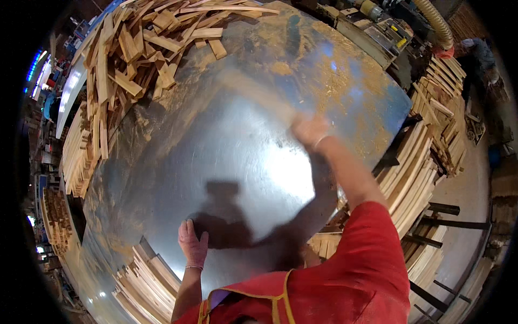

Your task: The person sorts and stacks thin wooden slats on a metal table in a workshop. They pick up pieces from a pile, align them, and place them into neat stacks, occasionally moving to the floor to gather more wood.

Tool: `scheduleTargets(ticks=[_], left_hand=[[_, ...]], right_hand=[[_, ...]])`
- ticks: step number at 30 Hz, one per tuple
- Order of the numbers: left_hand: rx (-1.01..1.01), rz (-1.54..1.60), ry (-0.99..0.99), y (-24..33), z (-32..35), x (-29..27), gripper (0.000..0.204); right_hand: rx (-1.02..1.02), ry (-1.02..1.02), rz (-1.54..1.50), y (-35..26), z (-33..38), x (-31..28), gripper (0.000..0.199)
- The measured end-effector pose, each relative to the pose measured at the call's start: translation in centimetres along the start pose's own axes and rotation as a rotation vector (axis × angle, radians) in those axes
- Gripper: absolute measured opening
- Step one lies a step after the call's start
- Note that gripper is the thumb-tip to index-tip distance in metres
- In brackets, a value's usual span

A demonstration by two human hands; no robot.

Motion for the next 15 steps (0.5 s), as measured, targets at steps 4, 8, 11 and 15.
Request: scheduleTargets(ticks=[4, 8, 11, 15], left_hand=[[0.145, -0.158, 0.144, -0.7, -3.0, 1.4, 0.060], [0.171, -0.198, 0.170, -1.8, -2.5, 2.7, 0.063], [0.100, -0.300, 0.156, -3.7, 0.1, 4.4, 0.069], [0.055, -0.286, 0.108, -4.9, 0.5, 5.1, 0.071]], right_hand=[[0.587, 0.210, -0.504, 5.0, -3.3, -8.6, 0.027], [0.452, 0.548, -0.684, 8.6, 5.5, -5.5, 0.035], [0.938, 0.329, -0.763, 4.2, 15.8, -4.3, 0.059], [1.013, 0.325, -0.845, 5.9, 15.1, -0.8, 0.067]])
Point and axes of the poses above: each hand's wrist, its own z-axis away from the middle knuckle, its own x-axis out of the palm, y = z × x, the point moved 3 cm from there along -z, towards the middle knuckle, and after that the axes turned 8 degrees about x, right-handed, at the moved point
